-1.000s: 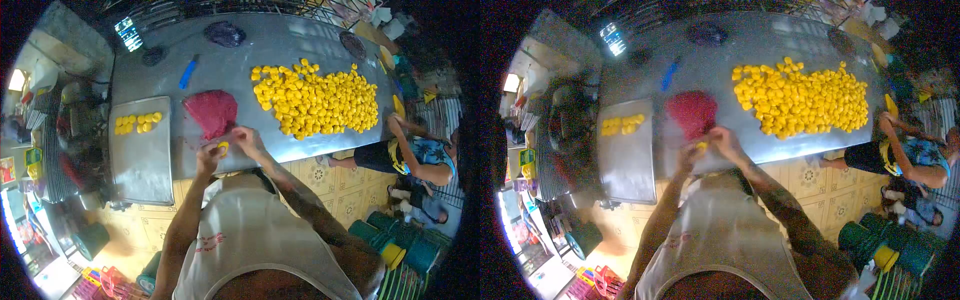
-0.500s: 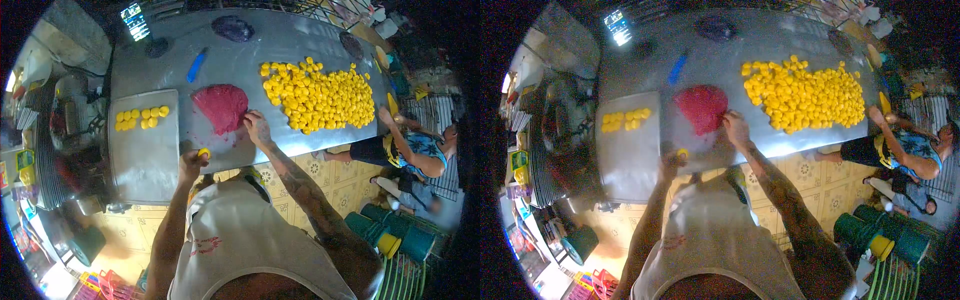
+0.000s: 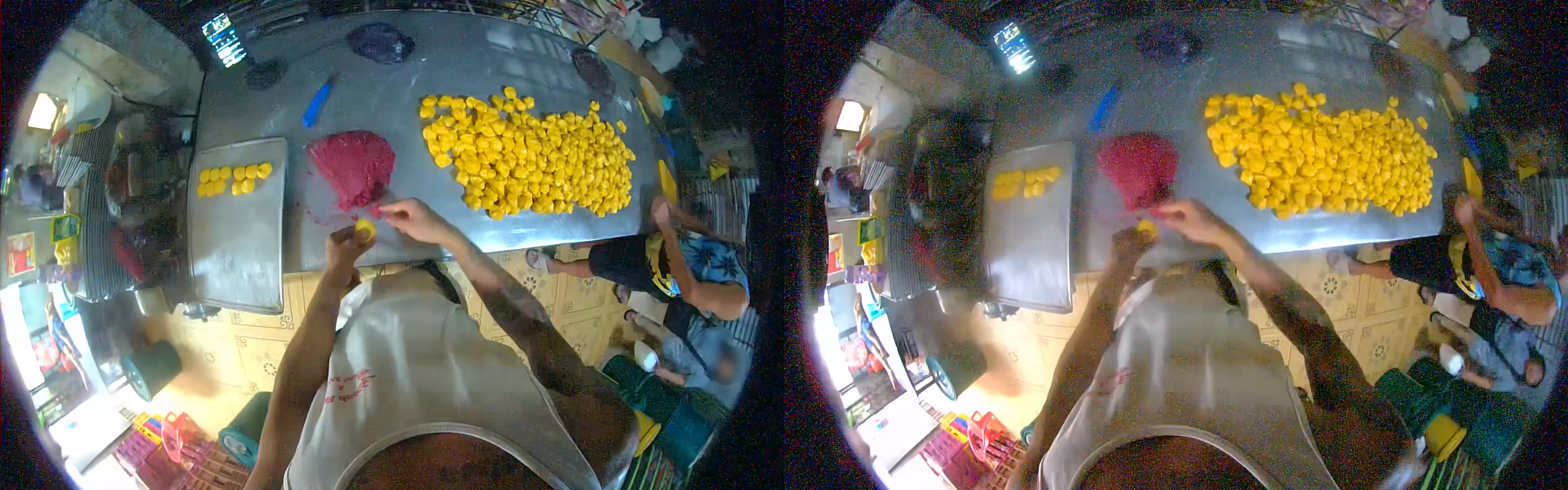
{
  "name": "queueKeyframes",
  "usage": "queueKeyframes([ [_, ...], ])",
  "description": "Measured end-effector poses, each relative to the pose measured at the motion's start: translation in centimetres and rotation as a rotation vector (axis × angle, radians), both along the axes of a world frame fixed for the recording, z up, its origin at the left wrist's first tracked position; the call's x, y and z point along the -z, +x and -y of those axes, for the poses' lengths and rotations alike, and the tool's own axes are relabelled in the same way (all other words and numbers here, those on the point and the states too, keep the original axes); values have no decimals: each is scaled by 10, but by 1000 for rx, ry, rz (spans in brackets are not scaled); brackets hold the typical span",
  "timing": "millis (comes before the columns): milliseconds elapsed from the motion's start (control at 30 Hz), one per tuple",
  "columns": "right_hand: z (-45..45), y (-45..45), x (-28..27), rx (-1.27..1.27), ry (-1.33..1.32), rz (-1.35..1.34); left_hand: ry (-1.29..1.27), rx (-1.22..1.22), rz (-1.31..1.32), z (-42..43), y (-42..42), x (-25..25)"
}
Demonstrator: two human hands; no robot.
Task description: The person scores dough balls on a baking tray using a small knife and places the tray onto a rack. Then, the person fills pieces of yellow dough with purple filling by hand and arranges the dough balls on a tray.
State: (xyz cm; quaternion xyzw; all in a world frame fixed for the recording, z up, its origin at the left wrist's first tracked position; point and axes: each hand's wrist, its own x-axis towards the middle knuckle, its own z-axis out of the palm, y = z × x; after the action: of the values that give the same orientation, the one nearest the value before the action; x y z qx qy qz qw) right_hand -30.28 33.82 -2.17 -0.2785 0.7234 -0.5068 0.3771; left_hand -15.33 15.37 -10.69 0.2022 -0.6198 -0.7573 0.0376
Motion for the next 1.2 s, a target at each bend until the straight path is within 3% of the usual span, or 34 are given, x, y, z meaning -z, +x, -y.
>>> queueKeyframes([
  [67, -2, 19, 10, 77, -62, -162, -217, 71, -231, -7, -5, -4],
  [100, -2, 26, -2, 80, -65, -156, -382, 230, -87, -11, -17, -37],
  [167, -3, 37, -39, 144, -200, -553, -547, 401, 53, -21, -34, -72],
  [200, -5, 48, -17, 121, -25, -600, -137, 158, 157, -29, -38, -80],
  [233, -6, 57, -22, 135, -20, -599, 273, -86, 258, -33, -40, -81],
  [367, -4, 76, 9, 132, 205, -537, 86, -99, 214, -33, -49, -76],
  [433, -7, 61, -18, 31, 197, -396, 334, -132, 12, -23, -40, -79],
  [467, -11, 56, -6, -15, -13, -295, 421, -135, -53, -17, -35, -83],
  [500, -6, 58, -15, 0, -4, -305, 267, -73, -39, -10, -34, -98],
  [567, 6, 59, -40, 477, -140, 41, 123, -6, -41, 4, -34, -108],
  [700, 32, 66, -10, 557, -324, 601, 68, 179, -85, 29, -22, -119],
  [733, 37, 68, -2, 573, -325, 597, 83, 204, -90, 33, -22, -124],
  [767, 39, 70, 4, 549, -297, 469, 98, 229, -94, 37, -22, -129],
  [833, 41, 77, 18, 530, -258, 350, -586, 316, -63, 42, -23, -134],
  [900, 43, 81, 21, 549, -86, 116, -589, 394, -26, 45, -27, -126],
  [967, 46, 85, -15, 544, 15, -81, -593, 471, 12, 42, -29, -120],
  [1033, 44, 86, -44, 528, 55, -200, -674, 331, -26, 31, -29, -116],
  [1067, 42, 85, -50, 482, 5, -408, -677, 324, -22, 29, -29, -103],
  [1100, 39, 81, -53, 431, -50, -616, -301, 218, 46, 29, -29, -77],
  [1133, 35, 80, -49, 423, -58, -615, 74, 107, 110, 26, -31, -75],
  [1200, 24, 78, -28, 494, -284, -119, 121, 69, 170, 18, -30, -89],
])
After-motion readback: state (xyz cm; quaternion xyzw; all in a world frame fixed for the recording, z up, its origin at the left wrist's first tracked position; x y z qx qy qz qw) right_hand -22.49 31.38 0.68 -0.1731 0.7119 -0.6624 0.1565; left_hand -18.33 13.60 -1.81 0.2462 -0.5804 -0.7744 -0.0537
